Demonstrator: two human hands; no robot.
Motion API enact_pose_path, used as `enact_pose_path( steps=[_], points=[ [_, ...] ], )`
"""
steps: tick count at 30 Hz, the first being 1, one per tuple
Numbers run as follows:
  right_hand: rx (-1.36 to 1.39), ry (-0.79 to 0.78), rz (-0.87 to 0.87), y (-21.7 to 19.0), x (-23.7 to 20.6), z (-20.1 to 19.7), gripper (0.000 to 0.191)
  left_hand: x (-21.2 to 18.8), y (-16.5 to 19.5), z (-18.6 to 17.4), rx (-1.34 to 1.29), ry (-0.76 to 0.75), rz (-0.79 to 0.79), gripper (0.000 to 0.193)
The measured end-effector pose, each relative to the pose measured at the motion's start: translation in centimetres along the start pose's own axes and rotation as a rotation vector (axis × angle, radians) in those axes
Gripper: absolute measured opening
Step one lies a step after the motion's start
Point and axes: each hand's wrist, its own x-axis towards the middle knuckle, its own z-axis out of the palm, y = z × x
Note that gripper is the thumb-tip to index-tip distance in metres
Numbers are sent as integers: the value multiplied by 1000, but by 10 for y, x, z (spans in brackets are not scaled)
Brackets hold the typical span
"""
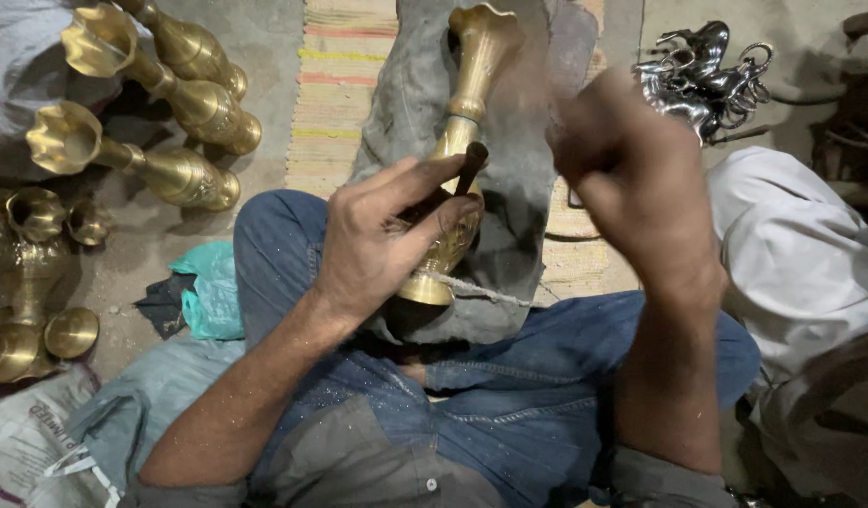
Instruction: The person sits cross-legged on the floor with a brass vase resting on a cloth pad on their lap. They hold a chisel against the vase's decorated surface and strike it with a wooden mallet, repositioning the chisel repeatedly to engrave ornamental patterns, occasionally pausing to reposition the vase.
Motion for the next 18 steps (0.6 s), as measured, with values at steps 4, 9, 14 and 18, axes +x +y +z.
enact_pose_path(
  steps=[4,9,14,18],
  points=[
    [-389,110,-147,-4,1,1,24,-1,-1,-1,-57,-45,-137,38],
    [-766,115,-291,-7,5,2,24,1,-3,-1,3,-25,-24,34],
    [-510,99,-225,-7,5,2,22,-1,-5,-1,25,-40,-79,36],
    [-3,87,-2,-8,3,4,20,-1,-10,0,-10,-39,-62,34]
  ],
)
